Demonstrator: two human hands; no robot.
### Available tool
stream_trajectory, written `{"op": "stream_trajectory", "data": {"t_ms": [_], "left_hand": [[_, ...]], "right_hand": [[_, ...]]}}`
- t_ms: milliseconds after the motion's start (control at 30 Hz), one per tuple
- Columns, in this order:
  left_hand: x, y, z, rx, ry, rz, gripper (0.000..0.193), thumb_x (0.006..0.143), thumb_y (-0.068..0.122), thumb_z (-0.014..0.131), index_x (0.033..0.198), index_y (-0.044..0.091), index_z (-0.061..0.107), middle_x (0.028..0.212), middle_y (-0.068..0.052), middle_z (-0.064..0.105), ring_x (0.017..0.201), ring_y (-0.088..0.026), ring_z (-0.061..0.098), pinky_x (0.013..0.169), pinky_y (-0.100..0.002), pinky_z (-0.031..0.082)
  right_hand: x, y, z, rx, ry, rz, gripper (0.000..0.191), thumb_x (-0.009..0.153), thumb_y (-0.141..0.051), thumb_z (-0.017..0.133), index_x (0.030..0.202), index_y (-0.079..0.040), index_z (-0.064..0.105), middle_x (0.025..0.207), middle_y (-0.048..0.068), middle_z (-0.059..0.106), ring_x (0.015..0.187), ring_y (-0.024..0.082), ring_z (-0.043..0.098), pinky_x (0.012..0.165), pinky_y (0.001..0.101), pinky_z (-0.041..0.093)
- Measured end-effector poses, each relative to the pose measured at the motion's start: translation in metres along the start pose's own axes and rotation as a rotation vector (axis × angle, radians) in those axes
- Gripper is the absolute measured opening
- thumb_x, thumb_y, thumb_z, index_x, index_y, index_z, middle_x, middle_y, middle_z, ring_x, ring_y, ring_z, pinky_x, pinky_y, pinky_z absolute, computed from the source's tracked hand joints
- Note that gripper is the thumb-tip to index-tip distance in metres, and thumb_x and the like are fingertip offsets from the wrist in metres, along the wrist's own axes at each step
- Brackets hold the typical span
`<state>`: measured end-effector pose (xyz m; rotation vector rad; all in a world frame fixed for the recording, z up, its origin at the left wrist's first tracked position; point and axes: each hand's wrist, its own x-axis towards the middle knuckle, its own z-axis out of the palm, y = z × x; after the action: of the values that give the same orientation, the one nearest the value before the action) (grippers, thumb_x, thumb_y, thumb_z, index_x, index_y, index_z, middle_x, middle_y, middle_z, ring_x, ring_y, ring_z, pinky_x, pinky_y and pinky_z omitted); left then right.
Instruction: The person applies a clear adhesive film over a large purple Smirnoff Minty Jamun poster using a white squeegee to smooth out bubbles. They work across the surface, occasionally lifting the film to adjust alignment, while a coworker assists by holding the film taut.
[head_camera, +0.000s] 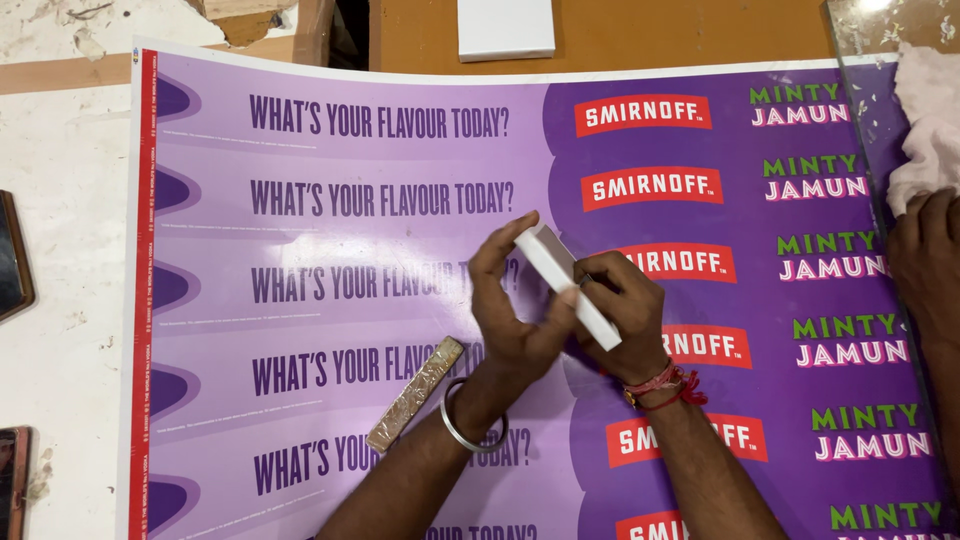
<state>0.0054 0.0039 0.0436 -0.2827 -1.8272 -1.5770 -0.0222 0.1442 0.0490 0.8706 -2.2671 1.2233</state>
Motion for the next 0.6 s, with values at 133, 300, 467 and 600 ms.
{"op": "stream_trajectory", "data": {"t_ms": [133, 300, 467, 600], "left_hand": [[0.004, -0.014, -0.008, -0.041, 0.102, -0.059, 0.034, 0.108, 0.011, 0.059, 0.133, -0.001, 0.04, 0.127, -0.024, 0.07, 0.126, -0.027, 0.07, 0.111, -0.037, 0.056], [0.006, -0.021, -0.016, -0.114, 0.179, -0.265, 0.019, 0.109, 0.01, 0.054, 0.122, 0.003, 0.043, 0.107, -0.021, 0.077, 0.109, -0.023, 0.076, 0.096, -0.034, 0.059], [0.015, -0.011, -0.012, -0.051, 0.081, -0.111, 0.042, 0.105, 0.019, 0.067, 0.134, 0.0, 0.042, 0.123, -0.022, 0.07, 0.117, -0.023, 0.07, 0.104, -0.036, 0.055], [0.016, 0.008, -0.011, 0.121, -0.077, 0.063, 0.086, 0.083, 0.032, 0.082, 0.147, -0.006, 0.037, 0.137, -0.022, 0.051, 0.128, -0.028, 0.053, 0.11, -0.041, 0.05]], "right_hand": [[0.003, -0.005, -0.001, -0.025, -0.004, -0.024, 0.014, 0.077, 0.0, 0.075, 0.078, -0.001, 0.061, 0.09, 0.008, 0.067, 0.073, 0.021, 0.065, 0.058, 0.0331, 0.048], [0.005, -0.007, 0.0, -0.06, -0.014, -0.066, 0.021, 0.076, 0.001, 0.074, 0.073, -0.002, 0.054, 0.09, 0.007, 0.068, 0.075, 0.023, 0.065, 0.058, 0.0338, 0.047], [0.001, -0.002, 0.001, -0.037, -0.013, 0.007, 0.016, 0.078, 0.0, 0.074, 0.076, 0.0, 0.058, 0.091, 0.008, 0.068, 0.073, 0.021, 0.065, 0.059, 0.0331, 0.048], [-0.002, 0.004, 0.003, -0.004, 0.001, 0.056, 0.013, 0.082, -0.007, 0.076, 0.082, 0.001, 0.066, 0.093, 0.009, 0.065, 0.072, 0.018, 0.066, 0.059, 0.0305, 0.051]]}}
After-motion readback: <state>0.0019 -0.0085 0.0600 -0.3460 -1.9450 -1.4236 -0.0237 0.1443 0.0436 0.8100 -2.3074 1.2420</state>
